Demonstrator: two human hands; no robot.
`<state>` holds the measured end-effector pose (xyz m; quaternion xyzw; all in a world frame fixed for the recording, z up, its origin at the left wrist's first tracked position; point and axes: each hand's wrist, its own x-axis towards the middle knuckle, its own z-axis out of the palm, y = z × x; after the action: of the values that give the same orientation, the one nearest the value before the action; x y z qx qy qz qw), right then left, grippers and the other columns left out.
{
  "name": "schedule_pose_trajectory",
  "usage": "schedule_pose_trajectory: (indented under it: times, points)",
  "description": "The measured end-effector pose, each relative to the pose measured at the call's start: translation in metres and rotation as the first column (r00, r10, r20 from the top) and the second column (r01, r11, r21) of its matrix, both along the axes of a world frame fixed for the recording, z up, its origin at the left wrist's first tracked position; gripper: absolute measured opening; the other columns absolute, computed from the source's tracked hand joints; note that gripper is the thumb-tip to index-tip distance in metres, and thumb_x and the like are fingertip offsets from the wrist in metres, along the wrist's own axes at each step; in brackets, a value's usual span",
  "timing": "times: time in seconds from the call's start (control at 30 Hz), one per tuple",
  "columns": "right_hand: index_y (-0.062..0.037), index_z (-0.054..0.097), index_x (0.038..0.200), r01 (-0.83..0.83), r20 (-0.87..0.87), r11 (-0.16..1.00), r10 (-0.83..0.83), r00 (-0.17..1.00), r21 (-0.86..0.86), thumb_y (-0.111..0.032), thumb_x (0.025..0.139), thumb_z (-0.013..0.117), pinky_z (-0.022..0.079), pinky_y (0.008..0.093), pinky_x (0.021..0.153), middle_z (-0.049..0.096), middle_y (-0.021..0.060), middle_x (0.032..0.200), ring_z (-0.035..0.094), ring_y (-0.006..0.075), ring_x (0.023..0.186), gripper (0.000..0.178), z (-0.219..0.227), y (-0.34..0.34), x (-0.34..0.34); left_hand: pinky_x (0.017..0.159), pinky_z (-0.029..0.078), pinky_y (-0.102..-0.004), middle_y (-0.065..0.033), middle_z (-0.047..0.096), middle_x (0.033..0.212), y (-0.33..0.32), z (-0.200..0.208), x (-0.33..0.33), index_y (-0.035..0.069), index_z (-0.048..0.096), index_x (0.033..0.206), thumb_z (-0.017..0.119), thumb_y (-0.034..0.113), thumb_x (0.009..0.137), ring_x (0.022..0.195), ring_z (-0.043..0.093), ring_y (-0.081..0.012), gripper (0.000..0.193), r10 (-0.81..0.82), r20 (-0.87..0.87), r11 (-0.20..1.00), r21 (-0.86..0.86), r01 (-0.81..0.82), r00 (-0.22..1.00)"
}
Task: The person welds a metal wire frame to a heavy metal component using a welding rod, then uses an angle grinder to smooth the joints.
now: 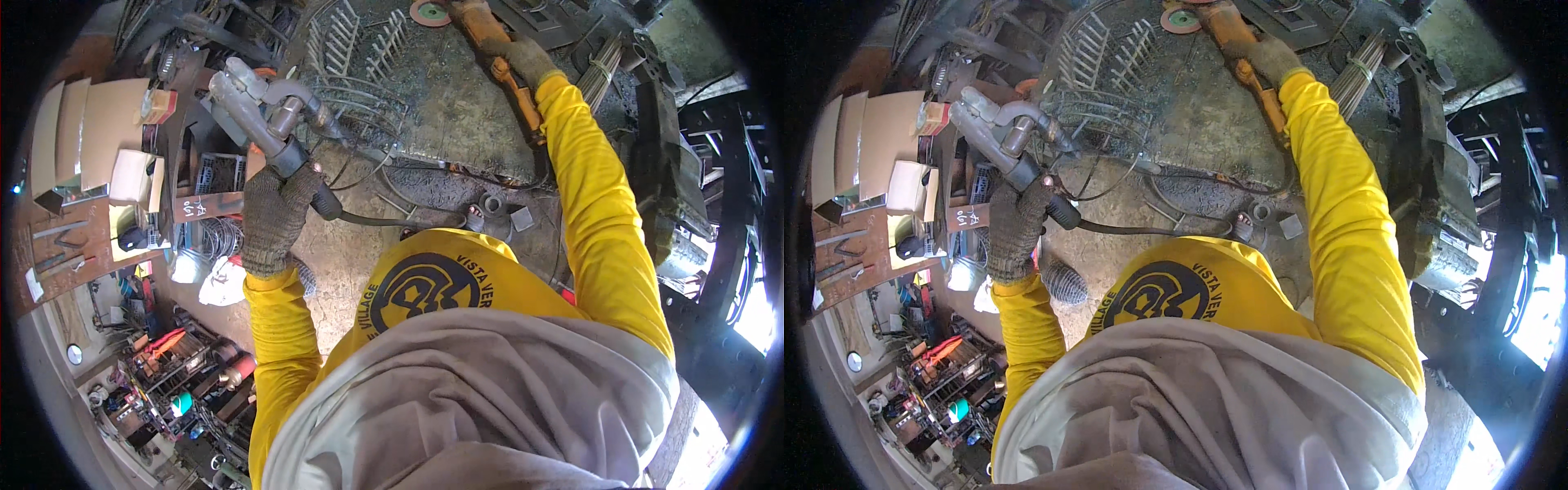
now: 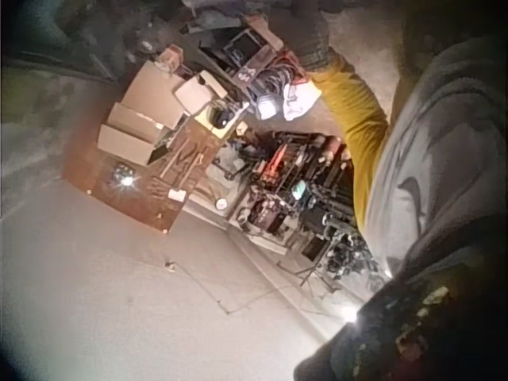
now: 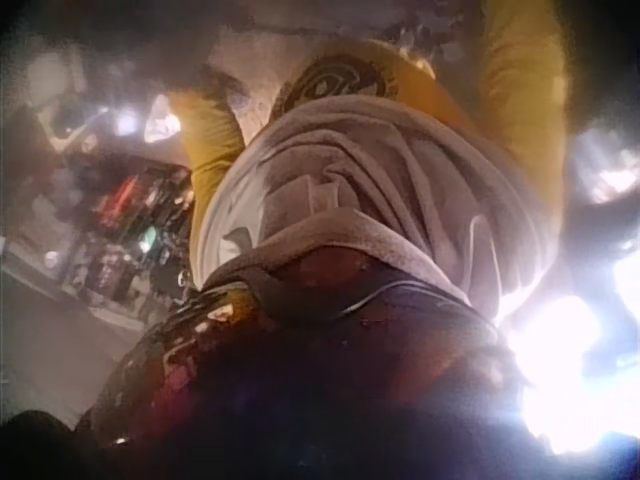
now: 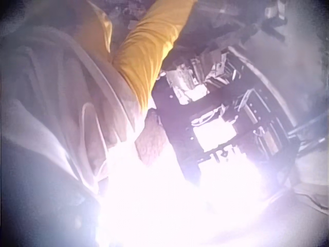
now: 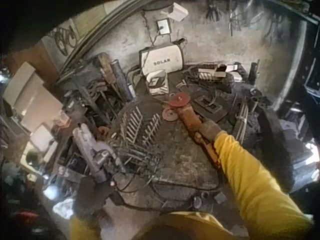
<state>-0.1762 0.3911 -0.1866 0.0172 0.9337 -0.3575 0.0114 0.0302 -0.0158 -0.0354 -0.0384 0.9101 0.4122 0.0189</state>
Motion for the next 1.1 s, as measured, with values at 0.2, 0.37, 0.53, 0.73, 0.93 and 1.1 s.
schedule_pose_trajectory:
  times: [0.2,0.37,0.53,0.73,0.93,1.1]
  points:
    - [-0.0066,0.063,0.128,-0.225,0.097,0.901,0.203,0.974,0.372,-0.07,0.08,0.061,0.045,0.0425,0.095,0.066,0.0265,0.118,0.063,0.0402,0.109,0.08,-0.026,0.025,-0.035,0.067,0.05,-0.0298,-0.0051,0.068,0.077,0.007,0.011,-0.004,0.0,0.069,0.096,0.074,0.025,0.087,0.071,0.061,-0.0119,0.028,-0.014,0.041,0.996,-0.088,0.018,0.999]
    - [-0.0102,0.064,0.128,-0.038,0.026,0.911,0.03,0.999,0.411,-0.072,0.079,0.06,0.045,0.0423,0.098,0.067,0.0256,0.117,0.064,0.0374,0.111,0.079,-0.001,-0.014,-0.011,0.065,0.051,-0.0299,-0.0063,0.069,0.078,0.009,0.008,0.005,-0.001,0.069,0.098,0.075,0.025,0.086,0.072,0.062,-0.0117,0.03,0.011,0.009,1.0,0.02,-0.011,1.0]
    - [-0.0083,0.067,0.125,0.026,0.15,0.918,-0.093,0.984,0.396,-0.067,0.081,0.06,0.047,0.0433,0.098,0.069,0.0231,0.113,0.066,0.0371,0.109,0.074,0.041,-0.025,0.015,0.068,0.052,-0.0305,-0.0078,0.07,0.082,0.006,0.004,0.0,-0.001,0.069,0.101,0.076,0.026,0.085,0.073,0.063,-0.0116,0.033,-0.026,0.045,1.0,-0.001,0.026,0.999]
    - [-0.0081,0.065,0.124,0.041,0.094,0.917,-0.086,0.992,0.397,-0.059,0.086,0.055,0.047,0.0471,0.098,0.067,0.0215,0.12,0.064,0.0389,0.112,0.064,0.04,-0.021,0.012,0.068,0.051,-0.0314,-0.0084,0.069,0.082,0.006,0.005,0.003,-0.001,0.068,0.1,0.076,0.028,0.085,0.074,0.063,-0.0133,0.034,-0.006,0.038,1.0,-0.012,0.007,0.999]
    - [-0.0096,0.055,0.136,0.212,-0.096,0.821,-0.19,0.977,0.531,-0.047,0.096,0.045,0.046,0.0503,0.1,0.063,0.0221,0.128,0.061,0.039,0.118,0.056,0.037,-0.056,0.036,0.068,0.051,-0.0319,-0.0083,0.068,0.081,0.009,0.007,0.0,-0.001,0.068,0.097,0.077,0.028,0.084,0.074,0.062,-0.0142,0.033,-0.014,0.044,0.999,-0.051,0.016,0.999]
    - [-0.0145,0.052,0.139,0.297,-0.335,0.783,-0.12,0.935,0.547,-0.056,0.095,0.048,0.049,0.0512,0.094,0.065,0.0205,0.12,0.063,0.0377,0.112,0.061,0.034,-0.054,0.053,0.068,0.051,-0.032,-0.0089,0.068,0.08,0.012,0.009,-0.001,-0.001,0.068,0.095,0.077,0.029,0.084,0.073,0.063,-0.0154,0.033,-0.042,0.029,0.999,-0.027,0.043,0.999]
